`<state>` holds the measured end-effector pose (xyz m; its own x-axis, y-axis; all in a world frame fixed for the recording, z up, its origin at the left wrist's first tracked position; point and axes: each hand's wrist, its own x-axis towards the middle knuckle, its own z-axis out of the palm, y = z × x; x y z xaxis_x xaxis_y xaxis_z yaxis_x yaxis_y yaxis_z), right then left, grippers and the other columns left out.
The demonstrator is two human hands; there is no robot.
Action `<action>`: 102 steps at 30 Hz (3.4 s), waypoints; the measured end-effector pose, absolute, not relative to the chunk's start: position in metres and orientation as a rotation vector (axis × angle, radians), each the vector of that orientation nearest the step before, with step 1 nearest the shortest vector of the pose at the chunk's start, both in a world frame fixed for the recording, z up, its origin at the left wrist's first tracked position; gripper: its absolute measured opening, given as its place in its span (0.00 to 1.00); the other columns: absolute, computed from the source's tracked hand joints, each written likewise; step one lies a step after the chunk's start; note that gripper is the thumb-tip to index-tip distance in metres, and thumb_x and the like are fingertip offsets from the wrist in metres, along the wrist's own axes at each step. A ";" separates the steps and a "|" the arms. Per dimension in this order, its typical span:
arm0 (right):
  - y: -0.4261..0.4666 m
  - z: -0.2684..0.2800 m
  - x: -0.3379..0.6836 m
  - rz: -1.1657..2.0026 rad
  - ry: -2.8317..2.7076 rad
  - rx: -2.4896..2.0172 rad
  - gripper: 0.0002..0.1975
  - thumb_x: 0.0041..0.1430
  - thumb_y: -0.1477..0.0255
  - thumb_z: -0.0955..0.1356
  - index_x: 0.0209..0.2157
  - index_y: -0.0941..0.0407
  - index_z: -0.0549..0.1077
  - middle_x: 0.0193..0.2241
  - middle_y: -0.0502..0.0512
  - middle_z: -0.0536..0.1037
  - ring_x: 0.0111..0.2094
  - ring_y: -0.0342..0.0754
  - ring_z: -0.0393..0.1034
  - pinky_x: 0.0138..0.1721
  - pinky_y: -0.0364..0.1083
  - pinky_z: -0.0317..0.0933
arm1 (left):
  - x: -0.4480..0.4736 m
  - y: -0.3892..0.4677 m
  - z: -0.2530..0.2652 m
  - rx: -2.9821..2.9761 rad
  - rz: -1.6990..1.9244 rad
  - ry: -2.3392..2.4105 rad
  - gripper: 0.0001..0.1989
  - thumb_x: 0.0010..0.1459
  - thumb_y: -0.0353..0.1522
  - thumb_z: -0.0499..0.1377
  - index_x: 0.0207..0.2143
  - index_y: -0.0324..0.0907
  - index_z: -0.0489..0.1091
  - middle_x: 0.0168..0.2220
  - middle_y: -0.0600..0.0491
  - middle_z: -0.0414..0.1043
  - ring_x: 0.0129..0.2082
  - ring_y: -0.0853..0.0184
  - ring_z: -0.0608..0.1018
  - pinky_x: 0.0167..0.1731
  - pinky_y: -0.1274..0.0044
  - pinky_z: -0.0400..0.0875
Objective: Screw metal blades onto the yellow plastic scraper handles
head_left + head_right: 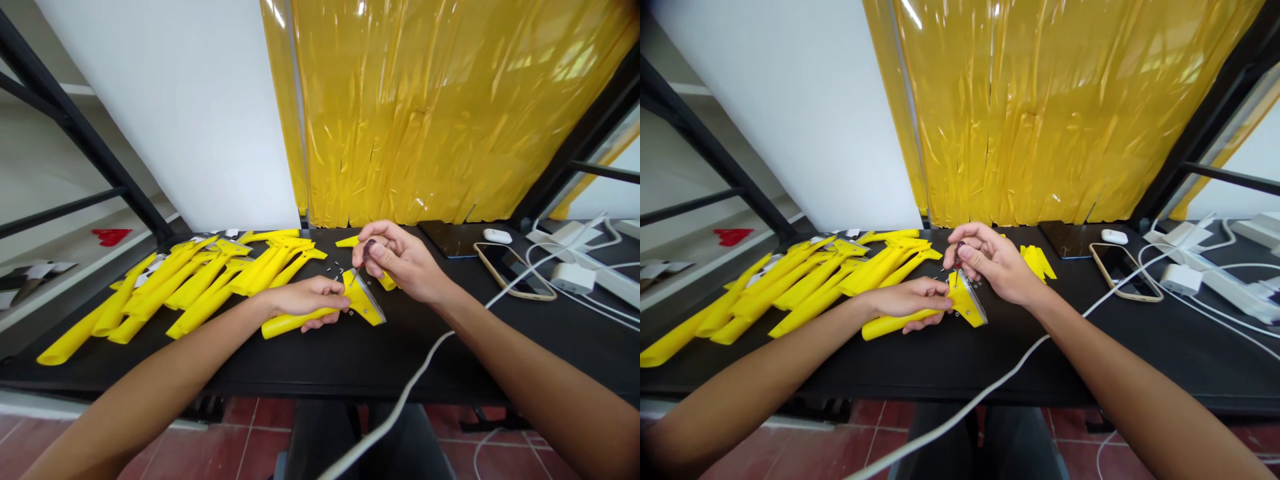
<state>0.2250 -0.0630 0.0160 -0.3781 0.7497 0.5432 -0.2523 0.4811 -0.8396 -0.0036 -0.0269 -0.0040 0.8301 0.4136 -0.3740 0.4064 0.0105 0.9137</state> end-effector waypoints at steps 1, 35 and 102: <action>-0.063 0.016 0.225 1.150 -1.623 -0.421 0.09 0.68 0.64 0.68 0.47 0.52 0.71 0.35 0.52 0.79 0.24 0.39 0.61 0.28 0.43 0.59 | -0.004 -0.027 -0.004 1.599 0.005 0.662 0.20 0.62 0.50 0.61 0.39 0.41 0.66 0.25 0.59 0.65 0.16 0.74 0.66 0.12 0.81 0.64; -0.067 0.017 0.221 1.072 -1.596 -0.566 0.14 0.67 0.61 0.68 0.49 0.53 0.76 0.35 0.53 0.77 0.24 0.39 0.60 0.21 0.42 0.55 | -0.004 -0.027 -0.004 1.584 0.074 0.687 0.21 0.61 0.50 0.61 0.38 0.42 0.66 0.25 0.59 0.66 0.15 0.74 0.67 0.12 0.80 0.64; -0.066 0.016 0.214 1.184 -1.491 -0.467 0.09 0.69 0.62 0.66 0.45 0.51 0.69 0.41 0.52 0.76 0.19 0.36 0.61 0.16 0.40 0.52 | -0.005 -0.026 -0.002 1.414 0.215 0.645 0.20 0.64 0.45 0.61 0.51 0.48 0.60 0.38 0.54 0.73 0.15 0.75 0.70 0.10 0.82 0.64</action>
